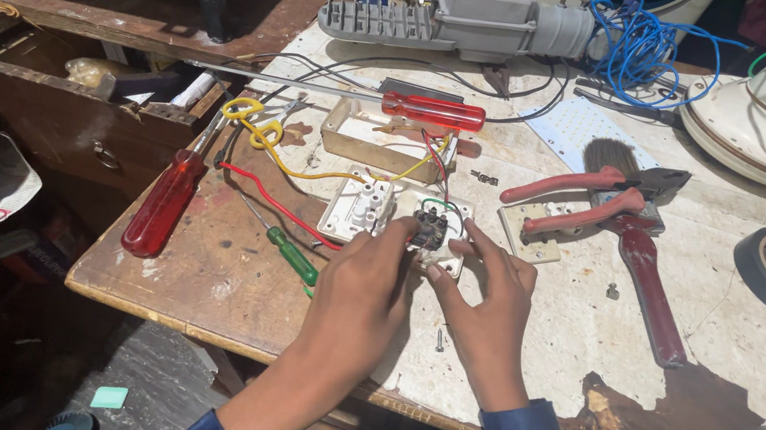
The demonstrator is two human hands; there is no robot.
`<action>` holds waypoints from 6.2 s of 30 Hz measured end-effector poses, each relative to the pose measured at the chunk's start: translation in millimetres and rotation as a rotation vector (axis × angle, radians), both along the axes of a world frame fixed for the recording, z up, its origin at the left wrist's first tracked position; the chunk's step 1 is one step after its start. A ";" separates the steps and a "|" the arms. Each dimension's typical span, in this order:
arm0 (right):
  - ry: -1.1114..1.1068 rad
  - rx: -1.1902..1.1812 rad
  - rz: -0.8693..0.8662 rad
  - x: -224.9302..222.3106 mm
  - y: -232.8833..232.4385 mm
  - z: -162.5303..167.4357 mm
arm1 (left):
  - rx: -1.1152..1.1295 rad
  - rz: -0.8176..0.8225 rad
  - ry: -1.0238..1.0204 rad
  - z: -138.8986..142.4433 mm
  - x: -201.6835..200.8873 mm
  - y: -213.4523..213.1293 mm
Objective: The person repairs an electrical light fixture by stripping and twisting wires, then connecting them to a socket. They use pliers, scissors, and a screwdriver to manipulate the wires and secure connections within the fixture housing.
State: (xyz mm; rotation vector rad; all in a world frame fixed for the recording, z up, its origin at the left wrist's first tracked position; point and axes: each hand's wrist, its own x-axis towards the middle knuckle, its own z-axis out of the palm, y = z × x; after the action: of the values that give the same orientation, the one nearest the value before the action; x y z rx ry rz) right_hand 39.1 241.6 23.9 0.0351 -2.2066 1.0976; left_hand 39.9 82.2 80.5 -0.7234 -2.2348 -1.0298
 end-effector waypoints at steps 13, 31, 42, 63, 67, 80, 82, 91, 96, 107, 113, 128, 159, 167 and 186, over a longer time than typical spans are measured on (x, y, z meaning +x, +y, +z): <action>-0.006 0.125 -0.037 -2.1 -1.2 3.2 | 0.125 -0.081 -0.186 -2.2 -5.0 11.5; 0.026 0.171 -0.019 -3.6 -1.9 -1.2 | 0.209 -0.108 -0.035 -14.5 3.9 16.3; -0.082 -0.093 0.141 -0.1 9.5 -3.3 | 0.205 -0.046 -0.067 -17.5 17.6 1.7; 0.030 -0.106 -0.004 5.6 -1.8 2.5 | -0.559 0.149 0.398 -9.7 15.1 -1.2; 0.041 -0.048 -0.033 4.8 1.6 0.3 | -0.632 0.116 0.398 -11.1 14.7 -2.3; 0.017 -0.196 0.127 4.4 5.2 3.5 | -0.426 -0.075 0.183 -2.7 13.3 -16.9; 0.022 -0.186 0.161 3.5 2.6 2.8 | -0.357 -0.044 0.145 -5.2 14.3 -15.7; 0.051 0.071 0.005 1.5 1.7 -7.6 | -0.176 0.028 0.014 -13.0 5.1 4.2; 0.055 0.084 -0.018 0.6 3.3 -9.7 | -0.224 0.083 -0.120 -10.7 3.2 9.8; 0.037 0.041 -0.001 0.0 4.1 -9.8 | -0.169 0.051 -0.067 -9.1 3.2 18.1; 0.036 0.054 0.000 -0.3 4.3 -9.1 | -0.179 0.056 -0.121 -9.2 1.6 21.7; 0.036 0.017 0.012 -0.8 6.1 -11.3 | -0.202 -0.082 0.017 -14.0 -2.5 22.0; 0.019 0.049 0.014 -2.9 6.6 -9.8 | -0.150 0.082 -0.212 -8.9 -16.4 35.4; 0.002 0.090 0.054 -2.5 3.6 -6.6 | -0.169 0.090 -0.273 -7.3 -17.4 36.9; -0.028 0.059 0.057 -0.2 -0.1 -5.4 | 0.084 -0.013 -0.031 -8.2 -10.5 32.7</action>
State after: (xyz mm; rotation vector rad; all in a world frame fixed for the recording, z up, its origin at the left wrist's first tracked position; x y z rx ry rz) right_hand 38.9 241.5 18.5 0.1099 -2.2759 1.0691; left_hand 29.4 114.9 72.3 -0.6911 -2.2019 -1.1411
